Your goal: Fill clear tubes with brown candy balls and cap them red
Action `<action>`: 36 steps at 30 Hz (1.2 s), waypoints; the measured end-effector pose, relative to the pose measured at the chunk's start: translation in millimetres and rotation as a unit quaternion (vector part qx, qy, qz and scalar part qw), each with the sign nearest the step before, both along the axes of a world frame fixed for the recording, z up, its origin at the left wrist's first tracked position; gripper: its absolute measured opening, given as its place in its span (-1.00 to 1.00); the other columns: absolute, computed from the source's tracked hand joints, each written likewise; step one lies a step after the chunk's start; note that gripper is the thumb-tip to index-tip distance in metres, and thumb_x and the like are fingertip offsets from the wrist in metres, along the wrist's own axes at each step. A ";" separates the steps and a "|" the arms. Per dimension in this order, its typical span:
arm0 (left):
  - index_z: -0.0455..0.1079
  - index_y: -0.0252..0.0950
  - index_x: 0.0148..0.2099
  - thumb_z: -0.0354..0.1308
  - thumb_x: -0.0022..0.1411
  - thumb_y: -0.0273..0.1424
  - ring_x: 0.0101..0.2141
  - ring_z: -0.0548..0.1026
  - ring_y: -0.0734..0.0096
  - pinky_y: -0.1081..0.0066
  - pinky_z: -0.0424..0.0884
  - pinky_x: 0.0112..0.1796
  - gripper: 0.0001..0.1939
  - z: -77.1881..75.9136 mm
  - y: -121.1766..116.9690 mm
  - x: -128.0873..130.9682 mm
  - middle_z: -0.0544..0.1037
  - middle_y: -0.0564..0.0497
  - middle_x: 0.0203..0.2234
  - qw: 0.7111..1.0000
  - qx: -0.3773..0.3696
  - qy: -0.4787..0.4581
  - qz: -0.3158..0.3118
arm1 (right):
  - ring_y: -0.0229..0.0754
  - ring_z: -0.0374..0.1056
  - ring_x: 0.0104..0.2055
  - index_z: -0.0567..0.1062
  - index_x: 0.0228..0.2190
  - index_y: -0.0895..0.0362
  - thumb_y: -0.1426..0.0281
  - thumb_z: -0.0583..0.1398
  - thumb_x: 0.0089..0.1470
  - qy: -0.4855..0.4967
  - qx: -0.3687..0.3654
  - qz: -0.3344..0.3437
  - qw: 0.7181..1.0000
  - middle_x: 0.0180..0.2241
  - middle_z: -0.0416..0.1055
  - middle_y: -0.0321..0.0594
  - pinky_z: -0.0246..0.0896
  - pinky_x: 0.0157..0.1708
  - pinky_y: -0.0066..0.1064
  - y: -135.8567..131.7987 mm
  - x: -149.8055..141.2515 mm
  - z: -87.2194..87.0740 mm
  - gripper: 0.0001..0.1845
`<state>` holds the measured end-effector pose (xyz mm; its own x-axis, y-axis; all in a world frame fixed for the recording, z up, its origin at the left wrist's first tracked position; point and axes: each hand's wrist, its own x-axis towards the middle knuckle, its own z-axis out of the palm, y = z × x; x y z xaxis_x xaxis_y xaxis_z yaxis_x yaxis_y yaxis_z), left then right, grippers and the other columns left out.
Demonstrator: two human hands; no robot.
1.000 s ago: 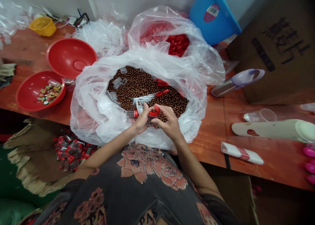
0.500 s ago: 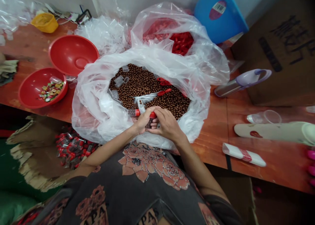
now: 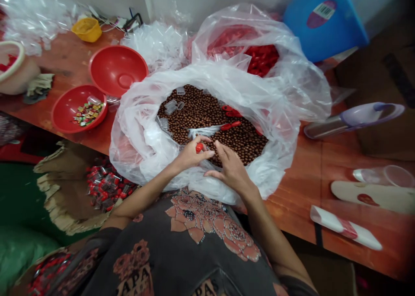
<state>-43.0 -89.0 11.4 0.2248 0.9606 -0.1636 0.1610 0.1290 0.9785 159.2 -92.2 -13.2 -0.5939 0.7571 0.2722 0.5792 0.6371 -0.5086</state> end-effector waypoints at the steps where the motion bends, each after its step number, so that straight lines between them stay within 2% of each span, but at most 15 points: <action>1: 0.34 -0.26 0.03 0.26 0.15 -0.26 -0.34 0.40 0.38 0.38 0.37 -0.29 -0.58 -2.0 3.1 -12.0 0.41 -0.01 -0.30 0.994 0.045 0.097 0.001 | 0.17 0.18 0.25 -0.11 0.36 0.08 0.05 0.22 0.13 0.009 -0.004 -0.012 1.000 0.24 0.19 0.14 0.21 0.16 0.07 1.2 0.4 -1.1 -0.03; 4: 0.40 -0.29 -0.04 0.25 0.06 -0.48 -0.13 0.41 0.17 0.24 0.34 -0.10 -0.64 -13.7 7.0 -39.5 0.43 -0.10 -0.16 0.937 0.095 0.335 -0.031 | 0.10 0.21 0.24 0.01 0.34 0.03 0.20 0.16 0.23 0.028 -0.015 -0.022 0.999 0.20 0.23 0.08 0.22 0.18 0.06 4.6 -0.6 -4.9 -0.25; 6: 0.42 -0.30 -0.04 0.23 0.02 -0.54 -0.10 0.40 0.10 0.19 0.32 -0.07 -0.61 -21.0 4.9 -48.2 0.45 -0.13 -0.15 0.911 0.093 0.397 -0.061 | 0.10 0.22 0.23 0.08 0.32 0.03 0.25 0.14 0.25 0.026 -0.016 -0.010 0.999 0.19 0.25 0.08 0.23 0.18 0.07 6.2 -2.9 -7.9 -0.33; 7: 0.42 -0.29 -0.02 0.23 0.02 -0.53 -0.09 0.41 0.08 0.19 0.31 -0.05 -0.59 -22.6 2.9 -50.5 0.47 -0.14 -0.14 0.911 0.095 0.397 -0.066 | 0.11 0.22 0.23 0.10 0.31 0.03 0.26 0.14 0.25 0.023 -0.016 -0.004 1.000 0.19 0.25 0.08 0.24 0.17 0.07 6.8 -4.2 -9.5 -0.34; 9: 0.42 -0.25 0.02 0.25 0.03 -0.46 -0.08 0.42 0.09 0.20 0.31 -0.05 -0.56 -20.1 -1.8 -53.9 0.50 -0.12 -0.12 0.930 0.103 0.351 -0.044 | 0.12 0.23 0.23 0.12 0.30 0.03 0.27 0.15 0.24 0.018 -0.019 0.004 1.000 0.19 0.25 0.08 0.25 0.16 0.09 8.1 -6.9 -12.1 -0.35; 11: 0.42 -0.22 0.05 0.26 0.07 -0.38 -0.14 0.46 0.17 0.26 0.32 -0.08 -0.56 -11.1 -6.8 -58.4 0.53 -0.07 -0.13 0.956 0.095 0.276 0.003 | 0.12 0.24 0.22 0.14 0.30 0.02 0.28 0.15 0.24 0.015 -0.029 0.014 0.999 0.18 0.27 0.06 0.26 0.15 0.11 9.4 -9.8 -12.8 -0.36; 15: 0.45 -0.24 0.00 0.27 0.08 -0.30 -0.28 0.46 0.37 0.38 0.34 -0.17 -0.60 9.4 -15.7 -69.4 0.55 0.02 -0.25 0.989 0.029 0.131 0.055 | 0.09 0.30 0.18 0.18 0.28 0.01 0.30 0.11 0.27 0.028 -0.054 0.047 0.997 0.14 0.34 0.04 0.28 0.13 0.09 11.6 -21.3 -3.6 -0.42; 19: 0.44 -0.32 -0.08 0.32 0.03 -0.30 -0.41 0.42 0.48 0.46 0.34 -0.33 -0.60 17.0 -22.1 -68.8 0.54 0.01 -0.33 0.996 -0.061 -0.017 0.059 | 0.10 0.29 0.21 0.07 0.32 -0.06 0.23 0.19 0.22 0.083 -0.087 0.065 0.991 0.21 0.29 0.01 0.29 0.13 0.06 10.0 -43.7 13.2 -0.29; 22: 0.44 -0.35 -0.10 0.33 0.02 -0.28 -0.47 0.39 0.52 0.49 0.31 -0.41 -0.60 16.9 -25.5 -61.8 0.51 0.02 -0.39 0.991 -0.089 -0.083 0.059 | 0.14 0.30 0.20 -0.01 0.33 -0.05 0.17 0.28 0.12 0.099 -0.094 0.073 0.988 0.23 0.26 0.02 0.31 0.11 0.08 7.0 -60.5 19.6 -0.11; 24: 0.45 -0.35 -0.13 0.33 0.00 -0.30 -0.45 0.40 0.51 0.49 0.31 -0.39 -0.62 16.5 -27.4 -57.2 0.50 0.03 -0.40 0.991 -0.085 -0.088 0.061 | 0.15 0.29 0.20 -0.01 0.32 -0.02 0.13 0.32 0.05 0.099 -0.083 0.079 0.989 0.21 0.28 0.04 0.28 0.12 0.09 4.8 -68.3 19.0 -0.04; 26: 0.46 -0.35 -0.19 0.31 -0.01 -0.34 -0.44 0.39 0.51 0.49 0.30 -0.37 -0.69 16.0 -29.4 -53.4 0.48 0.06 -0.43 0.994 -0.075 -0.055 0.065 | 0.15 0.30 0.19 0.03 0.30 0.04 0.11 0.35 0.00 0.102 -0.078 0.081 0.988 0.17 0.31 0.07 0.29 0.12 0.07 3.0 -72.9 15.6 -0.02; 29: 0.46 -0.34 -0.24 0.26 -0.01 -0.39 -0.45 0.36 0.51 0.50 0.27 -0.38 -0.77 13.3 -33.2 -48.5 0.46 0.09 -0.46 0.995 -0.055 0.008 0.078 | 0.11 0.38 0.10 0.11 0.25 0.10 0.14 0.34 0.02 0.103 -0.074 0.081 0.989 0.09 0.38 0.08 0.35 0.04 0.02 1.5 -74.8 8.2 -0.12; 32: 0.48 -0.34 -0.23 0.24 0.00 -0.40 -0.43 0.36 0.48 0.48 0.28 -0.36 -0.76 9.0 -38.2 -42.9 0.46 0.08 -0.45 0.995 -0.044 0.025 0.088 | 0.11 0.43 0.04 0.18 0.22 0.12 0.16 0.31 0.04 0.097 -0.038 0.082 0.991 0.03 0.44 0.08 0.38 0.00 0.01 1.0 -74.6 2.5 -0.20; 34: 0.48 -0.34 -0.21 0.23 0.00 -0.40 -0.43 0.37 0.47 0.48 0.30 -0.36 -0.76 9.1 -41.7 -40.7 0.47 0.08 -0.44 0.995 -0.041 0.026 0.089 | 0.13 0.42 0.06 0.15 0.25 0.13 0.17 0.30 0.06 0.094 -0.009 0.091 0.991 0.04 0.44 0.11 0.38 0.01 0.02 0.5 -75.1 1.3 -0.18; 36: 0.48 -0.33 -0.15 0.24 0.01 -0.40 -0.43 0.38 0.48 0.49 0.33 -0.37 -0.71 15.1 -45.8 -44.9 0.48 0.06 -0.41 0.994 -0.042 0.016 0.097 | 0.15 0.37 0.14 0.03 0.31 0.12 0.16 0.29 0.08 0.082 0.005 0.115 0.990 0.14 0.37 0.14 0.35 0.05 0.05 -0.4 -76.2 1.9 -0.08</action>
<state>-87.9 -134.9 26.4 0.0291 0.9683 -0.2483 0.1563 0.2409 0.9579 83.0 -92.6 -11.4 -0.6977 0.6040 0.3853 0.3288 0.7478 -0.5768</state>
